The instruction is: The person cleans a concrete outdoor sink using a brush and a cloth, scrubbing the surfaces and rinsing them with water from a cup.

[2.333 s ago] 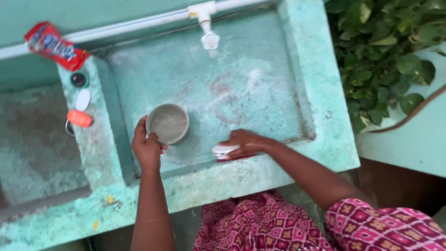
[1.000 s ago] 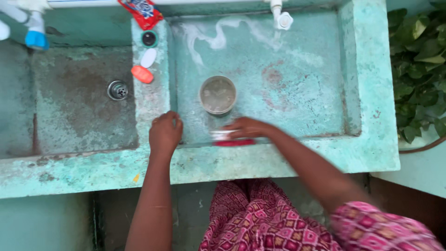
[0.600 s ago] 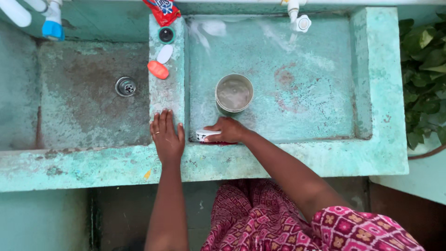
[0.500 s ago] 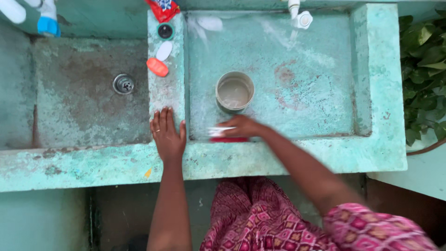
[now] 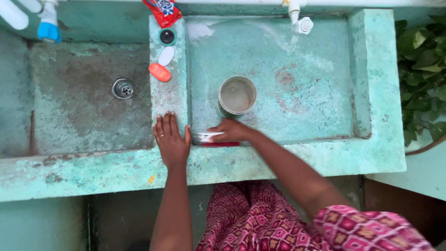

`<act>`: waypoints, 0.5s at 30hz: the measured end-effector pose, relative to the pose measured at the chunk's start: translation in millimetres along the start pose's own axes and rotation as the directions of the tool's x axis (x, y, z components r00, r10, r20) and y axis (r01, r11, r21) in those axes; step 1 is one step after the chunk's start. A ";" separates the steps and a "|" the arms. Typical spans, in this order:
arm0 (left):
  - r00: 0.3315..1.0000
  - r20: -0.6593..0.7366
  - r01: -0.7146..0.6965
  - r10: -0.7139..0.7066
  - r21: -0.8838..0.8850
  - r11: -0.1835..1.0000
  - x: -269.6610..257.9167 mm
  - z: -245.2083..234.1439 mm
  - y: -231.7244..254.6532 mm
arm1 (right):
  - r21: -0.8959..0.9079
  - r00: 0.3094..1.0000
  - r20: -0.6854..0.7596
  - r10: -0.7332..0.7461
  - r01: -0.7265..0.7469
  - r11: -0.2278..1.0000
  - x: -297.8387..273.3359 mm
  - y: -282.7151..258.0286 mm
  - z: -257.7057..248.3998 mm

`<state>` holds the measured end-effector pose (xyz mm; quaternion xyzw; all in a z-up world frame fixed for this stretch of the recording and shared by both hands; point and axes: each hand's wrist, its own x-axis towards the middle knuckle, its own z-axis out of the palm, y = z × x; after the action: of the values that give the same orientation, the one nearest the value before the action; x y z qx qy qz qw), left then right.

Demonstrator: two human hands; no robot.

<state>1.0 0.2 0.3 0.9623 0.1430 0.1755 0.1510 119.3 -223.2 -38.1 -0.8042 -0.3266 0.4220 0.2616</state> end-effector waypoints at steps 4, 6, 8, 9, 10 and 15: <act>1.000 0.010 -0.003 0.003 0.013 1.000 -0.6 -0.5 0.5 | 0.048 0.999 0.050 -0.007 0.004 0.999 -77.3 69.7 -44.5; 1.000 -0.002 -0.003 0.003 0.019 1.000 0.8 -1.0 0.7 | -0.038 0.956 0.062 0.288 -0.286 0.957 -111.2 84.9 -56.7; 1.000 0.003 -0.001 0.001 0.030 1.000 -0.5 -0.7 0.7 | 0.061 0.985 0.040 0.166 -0.168 0.984 -92.5 83.0 -50.5; 1.000 0.009 0.001 -0.001 0.026 1.000 -3.9 -1.4 0.8 | 0.116 0.994 0.024 0.106 -0.108 0.987 -80.9 79.0 -41.4; 1.000 0.005 0.002 -0.002 0.023 1.000 -2.6 -0.9 0.9 | 0.100 0.997 0.013 0.075 -0.076 0.992 -55.0 67.2 -27.4; 1.000 0.005 -0.005 0.005 -0.001 1.000 -2.6 0.8 -0.2 | 0.103 0.998 0.050 0.042 -0.047 0.994 22.7 14.4 11.5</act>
<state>-1.0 -0.6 -1.2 0.9629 0.1400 0.1737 0.1516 123.7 -214.0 -65.5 -0.7861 -0.2924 0.4635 0.2860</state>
